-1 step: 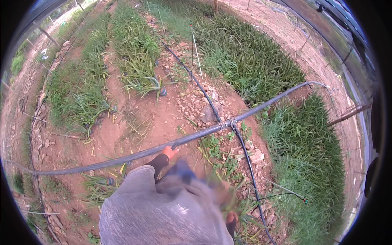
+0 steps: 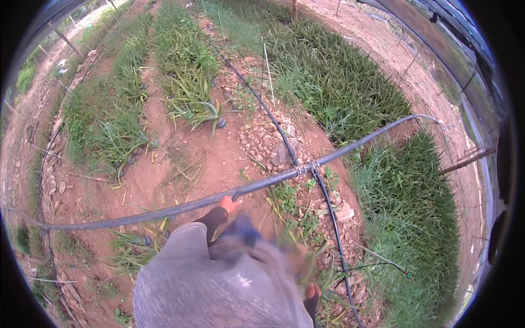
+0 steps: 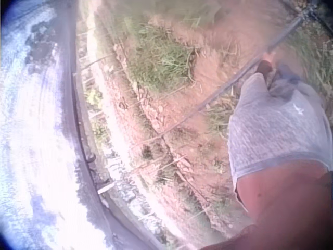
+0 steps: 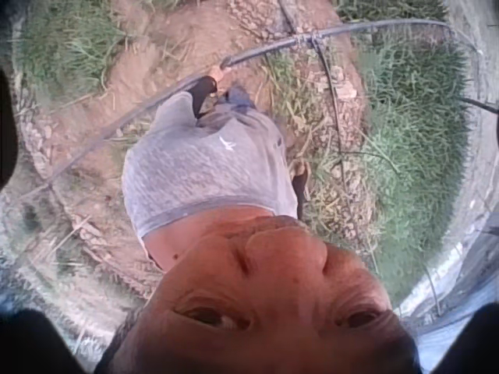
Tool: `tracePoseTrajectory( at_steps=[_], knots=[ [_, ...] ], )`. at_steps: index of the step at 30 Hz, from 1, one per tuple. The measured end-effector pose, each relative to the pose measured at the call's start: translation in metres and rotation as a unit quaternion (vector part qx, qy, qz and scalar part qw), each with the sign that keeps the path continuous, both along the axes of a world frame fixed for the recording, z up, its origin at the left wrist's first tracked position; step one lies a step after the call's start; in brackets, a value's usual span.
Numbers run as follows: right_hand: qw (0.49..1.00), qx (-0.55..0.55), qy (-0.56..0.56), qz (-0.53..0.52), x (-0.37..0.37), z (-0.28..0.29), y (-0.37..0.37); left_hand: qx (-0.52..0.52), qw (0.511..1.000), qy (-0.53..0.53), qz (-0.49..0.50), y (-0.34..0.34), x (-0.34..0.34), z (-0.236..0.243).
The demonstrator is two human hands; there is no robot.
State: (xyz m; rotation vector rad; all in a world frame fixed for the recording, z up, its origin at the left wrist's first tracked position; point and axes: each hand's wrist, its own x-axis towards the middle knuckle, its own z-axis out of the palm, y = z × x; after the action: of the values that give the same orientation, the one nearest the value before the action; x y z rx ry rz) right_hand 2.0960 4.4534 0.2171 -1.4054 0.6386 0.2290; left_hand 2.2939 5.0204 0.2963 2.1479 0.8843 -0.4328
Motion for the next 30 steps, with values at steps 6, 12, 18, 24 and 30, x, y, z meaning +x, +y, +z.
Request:
tracePoseTrajectory(
  at_steps=[6, 12, 18, 24, 30],
  knots=[
    [0.988, 0.040, 0.085, 0.124, 0.124, 0.032, 0.058, -0.121, 0.975, -0.075, 0.169, 0.076, -0.049, -0.005],
    [0.932, 0.109, 0.121, 0.322, 0.198, 0.047, 0.261, -0.186, 0.931, -0.119, 0.291, 0.164, -0.126, -0.020],
    [0.827, -0.067, -0.013, 0.558, 0.277, 0.064, 0.402, -0.276, 0.885, -0.170, 0.334, 0.203, -0.097, 0.100],
    [0.635, -0.055, -0.225, 0.737, 0.274, 0.221, 0.552, -0.324, 0.853, -0.243, 0.329, 0.162, -0.114, 0.134],
    [0.588, 0.037, -0.250, 0.768, 0.243, 0.229, 0.586, -0.251, 0.891, -0.205, 0.318, 0.095, -0.131, 0.151]
  ],
)
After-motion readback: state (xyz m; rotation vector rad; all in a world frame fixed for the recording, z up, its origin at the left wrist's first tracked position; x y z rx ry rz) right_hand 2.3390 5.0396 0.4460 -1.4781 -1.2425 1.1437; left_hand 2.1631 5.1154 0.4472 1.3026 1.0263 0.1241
